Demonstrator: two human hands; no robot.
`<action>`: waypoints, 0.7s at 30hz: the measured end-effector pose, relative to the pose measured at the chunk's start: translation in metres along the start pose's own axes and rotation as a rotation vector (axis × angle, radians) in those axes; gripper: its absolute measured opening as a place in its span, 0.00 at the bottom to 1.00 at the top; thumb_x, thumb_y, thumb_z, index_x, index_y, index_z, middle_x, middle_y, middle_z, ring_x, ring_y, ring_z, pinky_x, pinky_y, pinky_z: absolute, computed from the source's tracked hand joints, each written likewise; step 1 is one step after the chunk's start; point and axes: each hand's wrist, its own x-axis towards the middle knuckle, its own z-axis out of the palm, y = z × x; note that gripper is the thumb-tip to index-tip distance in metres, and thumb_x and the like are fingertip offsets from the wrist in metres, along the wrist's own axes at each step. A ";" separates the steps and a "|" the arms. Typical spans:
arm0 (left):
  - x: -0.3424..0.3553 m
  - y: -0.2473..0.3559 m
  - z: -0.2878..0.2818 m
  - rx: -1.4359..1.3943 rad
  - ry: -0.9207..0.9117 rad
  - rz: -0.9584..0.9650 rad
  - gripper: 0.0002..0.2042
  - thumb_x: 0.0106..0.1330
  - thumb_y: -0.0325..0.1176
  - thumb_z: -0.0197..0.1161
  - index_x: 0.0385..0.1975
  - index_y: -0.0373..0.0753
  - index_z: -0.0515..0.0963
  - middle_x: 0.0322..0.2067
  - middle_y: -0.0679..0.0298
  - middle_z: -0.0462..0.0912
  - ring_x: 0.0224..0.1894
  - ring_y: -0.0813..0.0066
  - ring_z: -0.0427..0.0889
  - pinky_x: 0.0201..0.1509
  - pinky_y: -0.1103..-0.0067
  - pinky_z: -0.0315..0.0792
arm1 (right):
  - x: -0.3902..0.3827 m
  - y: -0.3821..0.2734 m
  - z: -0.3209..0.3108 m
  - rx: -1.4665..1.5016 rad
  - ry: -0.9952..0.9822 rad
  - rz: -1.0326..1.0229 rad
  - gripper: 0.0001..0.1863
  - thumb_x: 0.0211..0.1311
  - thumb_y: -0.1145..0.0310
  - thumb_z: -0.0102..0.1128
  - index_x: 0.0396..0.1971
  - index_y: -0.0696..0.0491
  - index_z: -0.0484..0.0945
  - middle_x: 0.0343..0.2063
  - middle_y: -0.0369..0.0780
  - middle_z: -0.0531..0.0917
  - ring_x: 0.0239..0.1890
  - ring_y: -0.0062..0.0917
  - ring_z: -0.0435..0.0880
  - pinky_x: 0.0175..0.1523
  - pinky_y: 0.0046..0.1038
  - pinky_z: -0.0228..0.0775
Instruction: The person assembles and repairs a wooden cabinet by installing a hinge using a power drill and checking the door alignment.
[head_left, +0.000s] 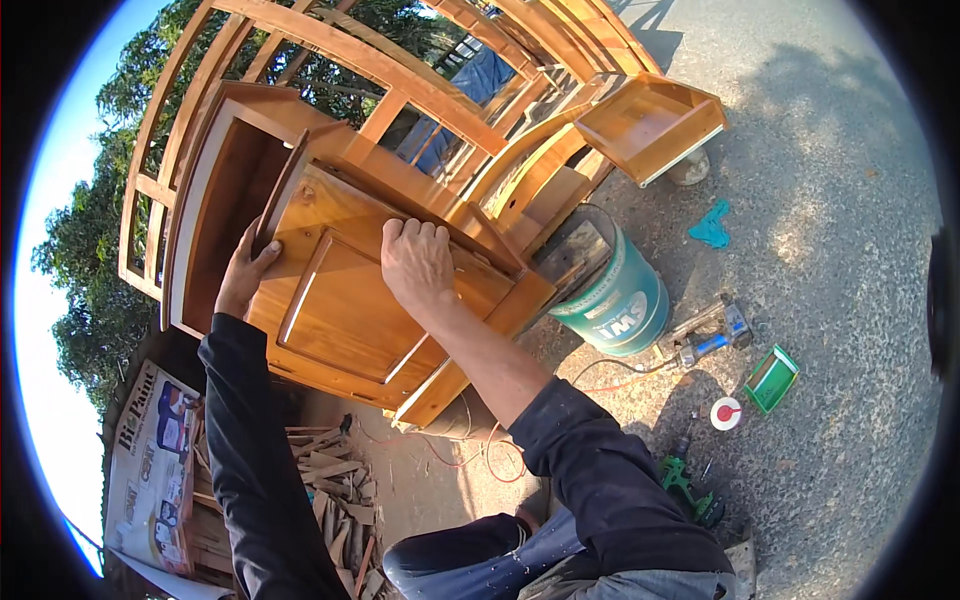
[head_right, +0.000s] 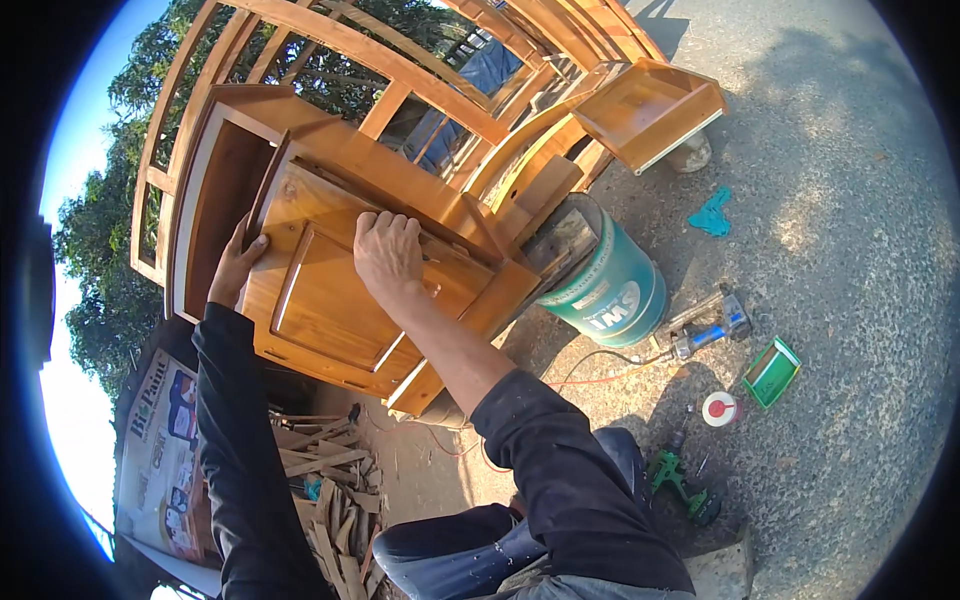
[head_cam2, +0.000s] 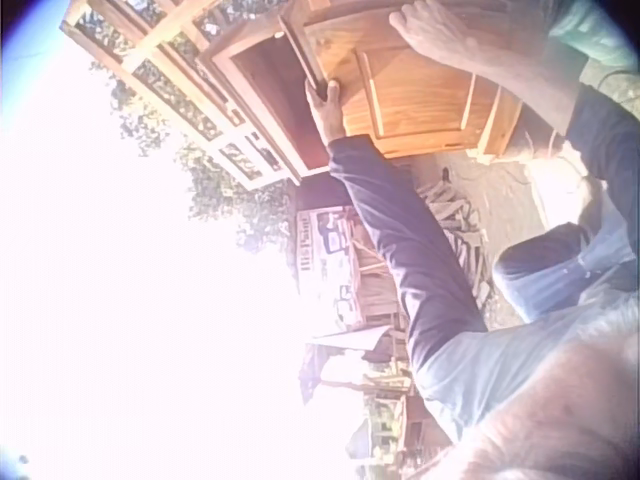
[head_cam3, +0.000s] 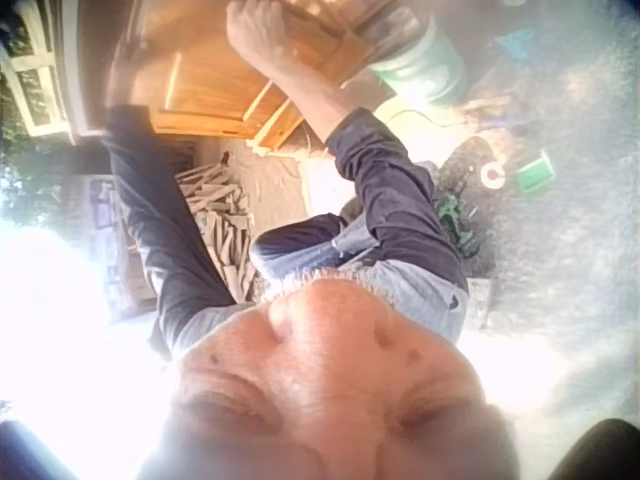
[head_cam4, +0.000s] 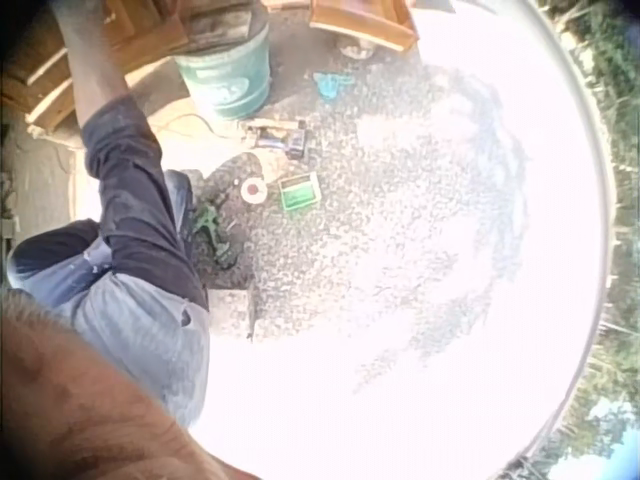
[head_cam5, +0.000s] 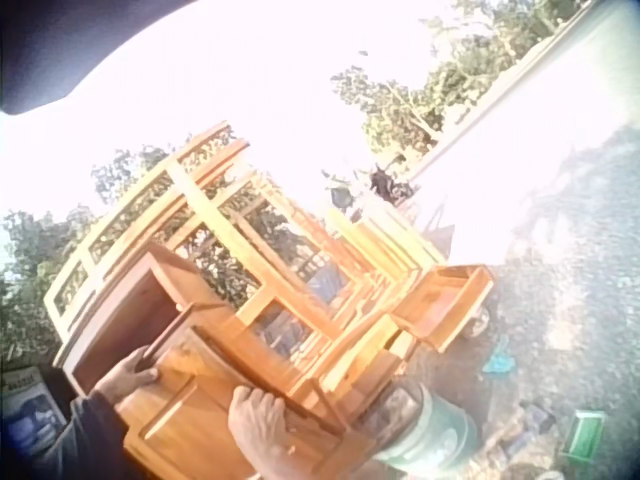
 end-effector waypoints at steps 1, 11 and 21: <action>0.000 0.001 0.001 -0.024 -0.005 -0.012 0.31 0.70 0.38 0.65 0.71 0.41 0.63 0.61 0.58 0.75 0.64 0.71 0.72 0.68 0.73 0.65 | 0.001 -0.001 0.000 -0.018 -0.017 0.020 0.06 0.61 0.68 0.55 0.34 0.55 0.76 0.26 0.41 0.80 0.30 0.32 0.80 0.38 0.37 0.66; 0.001 -0.012 -0.001 0.062 0.042 -0.039 0.29 0.72 0.37 0.62 0.71 0.40 0.63 0.61 0.58 0.76 0.63 0.70 0.72 0.69 0.74 0.62 | -0.001 0.002 0.013 0.010 -0.023 0.020 0.06 0.62 0.68 0.56 0.32 0.53 0.77 0.26 0.40 0.80 0.32 0.31 0.80 0.38 0.35 0.67; 0.004 0.004 0.008 0.179 0.114 -0.032 0.28 0.73 0.39 0.61 0.70 0.41 0.65 0.57 0.58 0.80 0.59 0.72 0.76 0.66 0.75 0.66 | 0.006 0.012 0.014 0.005 -0.042 -0.003 0.04 0.61 0.68 0.57 0.30 0.52 0.77 0.25 0.40 0.80 0.31 0.31 0.81 0.38 0.34 0.69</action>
